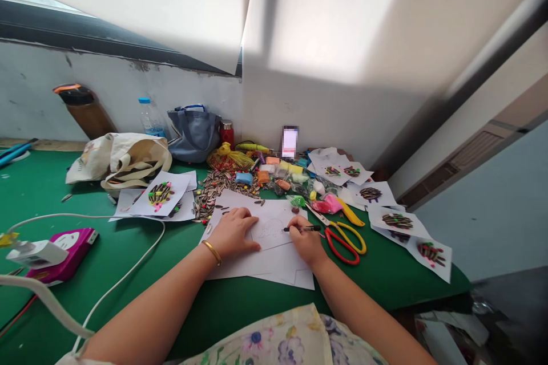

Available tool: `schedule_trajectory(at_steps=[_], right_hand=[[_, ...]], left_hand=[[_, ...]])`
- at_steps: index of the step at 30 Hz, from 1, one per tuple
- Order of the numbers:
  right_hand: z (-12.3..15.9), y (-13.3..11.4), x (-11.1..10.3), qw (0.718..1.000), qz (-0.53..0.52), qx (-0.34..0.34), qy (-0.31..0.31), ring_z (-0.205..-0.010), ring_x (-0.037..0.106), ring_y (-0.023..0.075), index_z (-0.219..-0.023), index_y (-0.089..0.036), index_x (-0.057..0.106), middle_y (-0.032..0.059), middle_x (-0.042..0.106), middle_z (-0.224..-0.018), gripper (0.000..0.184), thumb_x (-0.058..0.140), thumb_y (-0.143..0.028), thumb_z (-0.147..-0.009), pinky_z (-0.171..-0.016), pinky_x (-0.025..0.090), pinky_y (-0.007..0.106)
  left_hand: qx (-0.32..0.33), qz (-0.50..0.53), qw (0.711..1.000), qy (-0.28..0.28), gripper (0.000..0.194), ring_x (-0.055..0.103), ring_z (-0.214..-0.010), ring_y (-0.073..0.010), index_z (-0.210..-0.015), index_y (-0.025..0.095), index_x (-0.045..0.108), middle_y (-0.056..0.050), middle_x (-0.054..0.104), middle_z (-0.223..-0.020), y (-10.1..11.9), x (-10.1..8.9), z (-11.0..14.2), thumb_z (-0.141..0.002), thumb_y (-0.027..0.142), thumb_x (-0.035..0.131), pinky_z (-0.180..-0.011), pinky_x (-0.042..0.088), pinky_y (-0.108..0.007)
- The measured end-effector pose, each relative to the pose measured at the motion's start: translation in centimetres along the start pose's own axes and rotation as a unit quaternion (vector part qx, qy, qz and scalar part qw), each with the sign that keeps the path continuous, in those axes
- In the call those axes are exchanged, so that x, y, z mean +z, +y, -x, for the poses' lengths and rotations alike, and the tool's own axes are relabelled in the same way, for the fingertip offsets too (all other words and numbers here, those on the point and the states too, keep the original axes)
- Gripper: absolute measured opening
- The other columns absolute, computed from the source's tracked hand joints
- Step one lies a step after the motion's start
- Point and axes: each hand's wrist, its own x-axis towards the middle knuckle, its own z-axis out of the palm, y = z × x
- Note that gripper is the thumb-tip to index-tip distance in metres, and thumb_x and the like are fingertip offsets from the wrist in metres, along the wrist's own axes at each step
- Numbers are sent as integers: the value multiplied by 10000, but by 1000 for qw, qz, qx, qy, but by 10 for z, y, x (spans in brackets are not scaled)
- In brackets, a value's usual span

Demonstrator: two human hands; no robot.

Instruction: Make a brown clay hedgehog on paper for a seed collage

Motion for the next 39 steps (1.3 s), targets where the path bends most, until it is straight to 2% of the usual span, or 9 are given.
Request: schedule_trajectory(at_steps=[11, 27, 39], right_hand=[[-2, 4, -2, 999, -30, 1, 21, -640, 514, 181, -686, -226, 551, -6, 573, -660, 117, 445, -236, -735, -597, 381, 284], [2, -1, 2, 999, 12, -37, -38, -703, 576, 179, -788, -216, 603, 2, 619, -722, 142, 475, -263, -826, -653, 422, 280], [2, -1, 2, 999, -11, -40, -35, -710, 571, 181, -765, -216, 606, 1, 615, -703, 131, 481, -235, -802, -636, 422, 273]], left_hand=[[2, -1, 1000, 3, 711, 506, -1079, -285, -1228, 289, 621, -70, 569, -1146, -2, 2, 0, -623, 636, 758, -969, 389, -391], [2, -3, 1000, 4, 700, 505, -1076, -283, -1221, 284, 624, -66, 571, -1141, -1, 1, 0, -623, 620, 766, -965, 391, -393], [-12, 10, 1000, -12, 701, 500, -1097, -300, -1231, 298, 620, -74, 563, -1158, 2, -2, 0, -620, 610, 768, -975, 380, -407]])
